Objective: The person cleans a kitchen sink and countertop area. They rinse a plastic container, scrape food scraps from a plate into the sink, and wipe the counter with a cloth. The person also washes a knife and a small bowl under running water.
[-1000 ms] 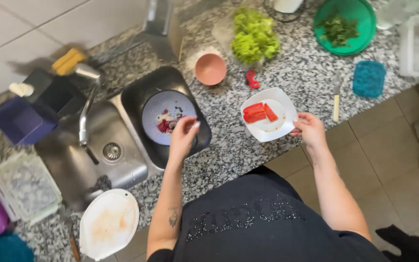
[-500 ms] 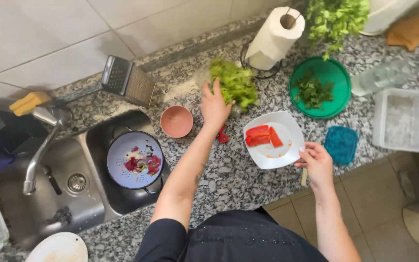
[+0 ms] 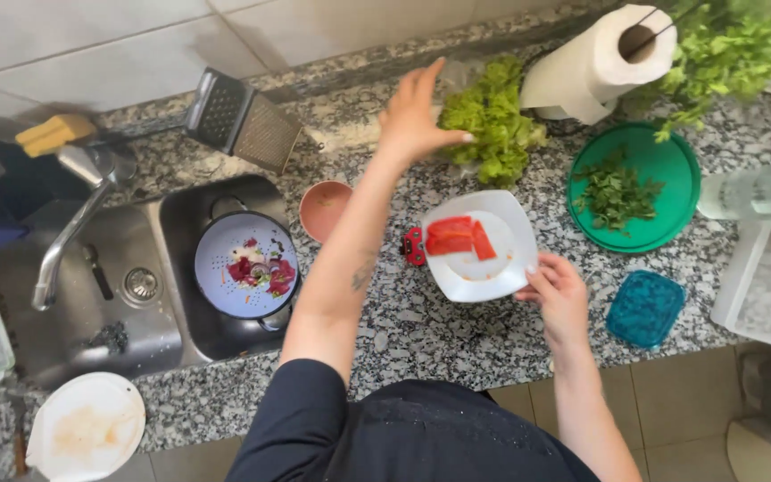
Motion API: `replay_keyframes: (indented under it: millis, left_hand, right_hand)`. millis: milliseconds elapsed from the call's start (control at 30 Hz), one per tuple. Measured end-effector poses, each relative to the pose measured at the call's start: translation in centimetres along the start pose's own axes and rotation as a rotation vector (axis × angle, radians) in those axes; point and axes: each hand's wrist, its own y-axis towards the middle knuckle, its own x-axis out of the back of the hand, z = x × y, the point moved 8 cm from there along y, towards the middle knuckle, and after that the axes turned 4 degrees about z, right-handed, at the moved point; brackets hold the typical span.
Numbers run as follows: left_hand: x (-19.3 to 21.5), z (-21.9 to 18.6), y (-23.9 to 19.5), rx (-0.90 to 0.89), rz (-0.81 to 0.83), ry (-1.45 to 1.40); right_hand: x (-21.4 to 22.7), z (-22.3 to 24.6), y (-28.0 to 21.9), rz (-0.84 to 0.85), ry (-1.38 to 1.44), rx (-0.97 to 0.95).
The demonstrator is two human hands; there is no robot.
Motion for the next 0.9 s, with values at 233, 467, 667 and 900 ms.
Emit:
replay_keyframes:
  millis: [233,467,667,900]
  left_hand:
    - [7.9,12.3,-15.9,0.020,-0.465,-0.066]
    - [1.1,14.8,-18.6,0.157,-0.381,-0.136]
    - [0.7,15.7,-18.2,0.068,-0.520,-0.186]
    - [1.7,16.3,-25.6,0.092,-0.564,-0.199]
  right_hand:
    - [-13.9,3.1,7.8,0.199,0.191,0.215]
    - [-21.8,1.5,14.7,0.198,0.203,0.245]
    - [-16.5,4.0,9.8,-0.029,-0.448,0.665]
    - [-26.7,-3.3,-0.3,0.726,0.104,0.098]
